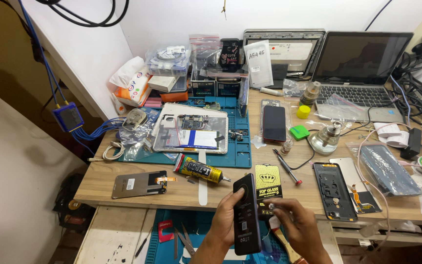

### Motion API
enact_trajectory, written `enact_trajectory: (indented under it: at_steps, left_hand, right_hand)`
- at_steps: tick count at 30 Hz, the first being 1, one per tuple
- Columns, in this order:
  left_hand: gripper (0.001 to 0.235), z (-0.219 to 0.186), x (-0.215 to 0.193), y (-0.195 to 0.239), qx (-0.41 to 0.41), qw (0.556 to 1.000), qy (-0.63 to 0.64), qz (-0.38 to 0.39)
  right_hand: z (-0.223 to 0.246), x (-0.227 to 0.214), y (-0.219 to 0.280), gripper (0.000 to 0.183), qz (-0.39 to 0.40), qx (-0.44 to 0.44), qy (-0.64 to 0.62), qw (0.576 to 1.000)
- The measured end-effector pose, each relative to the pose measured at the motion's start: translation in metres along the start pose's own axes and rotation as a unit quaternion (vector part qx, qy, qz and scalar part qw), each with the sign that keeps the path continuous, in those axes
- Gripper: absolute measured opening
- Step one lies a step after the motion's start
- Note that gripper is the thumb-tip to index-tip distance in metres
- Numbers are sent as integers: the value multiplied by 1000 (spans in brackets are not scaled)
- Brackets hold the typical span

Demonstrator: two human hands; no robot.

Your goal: The person holds a smartphone and applies a screen protector. They peel off the backing film, align the protector on the screen, and smooth it down with their fingers to remove air bubbles.

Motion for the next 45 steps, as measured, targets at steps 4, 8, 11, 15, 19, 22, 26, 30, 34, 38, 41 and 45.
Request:
enact_trajectory:
  at_steps: [4,8,11,15,19,22,26,30,34,38,41,45]
  left_hand:
    - [32,-2,-1,0,-11,1000,0,0]
    - [28,-13,-12,-9,38,999,-16,-26]
    - [28,-18,-19,-15,61,997,-6,-45]
    - [34,-28,-14,-7,98,994,6,-55]
    - [39,-30,-9,2,109,990,-7,-84]
    - [40,-32,-9,5,122,987,-23,-97]
    - [41,-33,-11,6,124,985,-32,-114]
    - [39,-34,-12,5,142,985,-34,-89]
    - [43,-40,-11,9,159,983,-47,-84]
    - [36,-45,-7,11,195,976,-77,-54]
    - [41,-43,0,15,196,977,-83,-31]
    - [25,-33,10,12,221,963,-127,91]
  right_hand:
    - [10,-3,-7,11,-31,-29,-6,999]
    - [-14,5,-3,12,-8,56,-122,991]
    - [-13,10,-1,16,4,105,-161,981]
    - [-26,15,5,20,17,145,-152,978]
    - [-15,24,10,29,66,142,-258,953]
    - [9,25,9,30,97,79,-203,971]
    - [18,30,15,40,115,82,-199,970]
    - [-10,38,25,26,112,200,-297,927]
    - [-22,43,29,17,118,240,-281,922]
    - [-26,50,31,18,114,244,-311,911]
    - [-39,51,31,24,96,255,-296,915]
    - [-56,45,19,29,66,247,-281,925]
Point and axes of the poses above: each hand's wrist, its own y-axis away from the middle knuckle, its own x-axis out of the palm, z = x × y, the point moved 7 cm from there along -y, towards the middle knuckle, and after that the axes turned 5 degrees about x, right-handed, at the moved point
